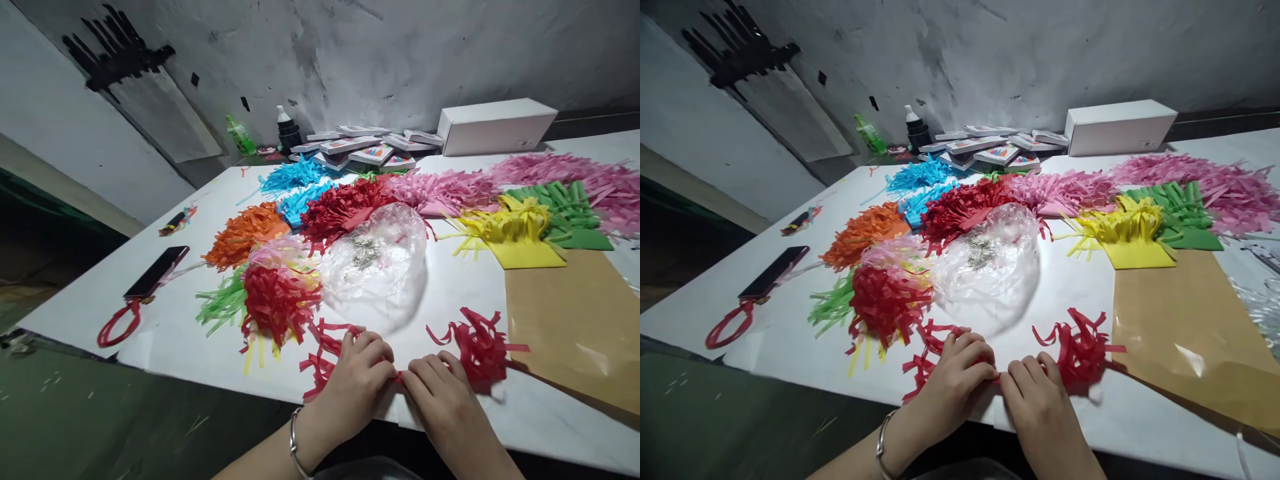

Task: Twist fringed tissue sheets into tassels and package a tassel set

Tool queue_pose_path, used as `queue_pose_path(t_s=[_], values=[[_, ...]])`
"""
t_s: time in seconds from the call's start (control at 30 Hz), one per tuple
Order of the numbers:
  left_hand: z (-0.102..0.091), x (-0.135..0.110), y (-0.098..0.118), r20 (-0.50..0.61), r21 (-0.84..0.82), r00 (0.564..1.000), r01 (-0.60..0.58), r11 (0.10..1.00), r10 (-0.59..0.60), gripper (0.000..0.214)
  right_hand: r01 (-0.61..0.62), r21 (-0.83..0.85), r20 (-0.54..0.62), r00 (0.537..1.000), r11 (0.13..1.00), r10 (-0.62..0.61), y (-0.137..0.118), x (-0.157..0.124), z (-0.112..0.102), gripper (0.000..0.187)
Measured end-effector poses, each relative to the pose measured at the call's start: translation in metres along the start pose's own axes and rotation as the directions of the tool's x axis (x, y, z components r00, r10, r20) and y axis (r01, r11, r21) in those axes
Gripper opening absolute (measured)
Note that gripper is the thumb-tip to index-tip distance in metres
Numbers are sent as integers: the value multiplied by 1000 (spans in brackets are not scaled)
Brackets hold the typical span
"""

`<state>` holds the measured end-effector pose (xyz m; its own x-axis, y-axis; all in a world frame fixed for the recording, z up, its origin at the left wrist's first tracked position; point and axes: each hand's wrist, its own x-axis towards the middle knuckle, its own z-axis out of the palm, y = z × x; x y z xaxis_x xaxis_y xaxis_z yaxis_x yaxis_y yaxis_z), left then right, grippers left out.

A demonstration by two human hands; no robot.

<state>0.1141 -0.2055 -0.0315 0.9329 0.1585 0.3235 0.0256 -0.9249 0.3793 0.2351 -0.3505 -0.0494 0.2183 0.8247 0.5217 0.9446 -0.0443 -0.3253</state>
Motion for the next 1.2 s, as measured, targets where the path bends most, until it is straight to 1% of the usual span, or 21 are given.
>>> queue_pose_path(t_s=[0.07, 0.17, 0.23, 0.3, 0.37, 0.5, 0.6, 0.67, 0.77, 0.83, 0.9, 0.97, 1.03, 1.1, 1.2], values=[[-2, -1, -4, 13, -52, 1000, 25, 998, -24, 15, 24, 25, 4, 1000, 999, -24, 6, -6, -2, 35], [-11, -6, -6, 56, -72, 998, 17, 997, -13, 13, 29, 55, 0, 1000, 998, -29, 19, -19, -12, 29], [-17, -10, -5, 96, -64, 995, 7, 998, 0, 10, 36, 41, -19, 999, 999, -35, 27, -26, -18, 24], [-20, -13, -1, 115, -62, 993, 31, 998, -24, 11, 50, -10, -37, 998, 999, -50, 31, -29, -20, 19], [-20, -14, 4, 98, -74, 991, 95, 993, -88, 13, 23, -64, -14, 1000, 998, -24, 32, -28, -18, 17], [-13, -10, 14, 60, -85, 964, 265, 961, -260, 14, -73, -219, 52, 995, 973, 87, 30, -17, -11, 27], [-8, -6, 16, 53, -49, 951, 306, 951, -303, 12, -95, -302, 69, 990, 949, 121, 31, -11, -9, 28], [-7, -5, 15, 46, -26, 959, 283, 959, -281, 11, -117, -281, 53, 989, 953, 137, 32, -11, -9, 28], [-5, -8, 12, 24, 9, 989, 143, 990, -143, 13, -178, -219, 28, 982, 959, 189, 32, -11, -11, 28], [-5, -10, 10, 16, 34, 998, 58, 998, -59, 13, -195, -184, -8, 980, 963, 197, 30, -10, -11, 23], [-5, -10, 8, 23, 51, 999, 21, 998, -23, 10, -150, -117, -69, 987, 982, 143, 24, -8, -10, 14], [-6, -8, 6, 32, 58, 999, 0, 998, -2, 11, -64, -32, -89, 994, 997, 61, 17, -6, -7, 13], [-6, -5, 4, 39, 48, 999, -15, 999, 14, 14, -4, 8, -34, 999, 1000, 5, 10, -5, -2, 21], [-7, -3, 3, 41, 25, 999, -10, 1000, 9, 12, 13, -11, 25, 1000, 1000, -13, 7, -5, 1, 30], [-6, -2, 2, 40, -2, 999, -4, 1000, 4, 9, 8, -9, 17, 1000, 1000, -8, 5, -4, 2, 32]])
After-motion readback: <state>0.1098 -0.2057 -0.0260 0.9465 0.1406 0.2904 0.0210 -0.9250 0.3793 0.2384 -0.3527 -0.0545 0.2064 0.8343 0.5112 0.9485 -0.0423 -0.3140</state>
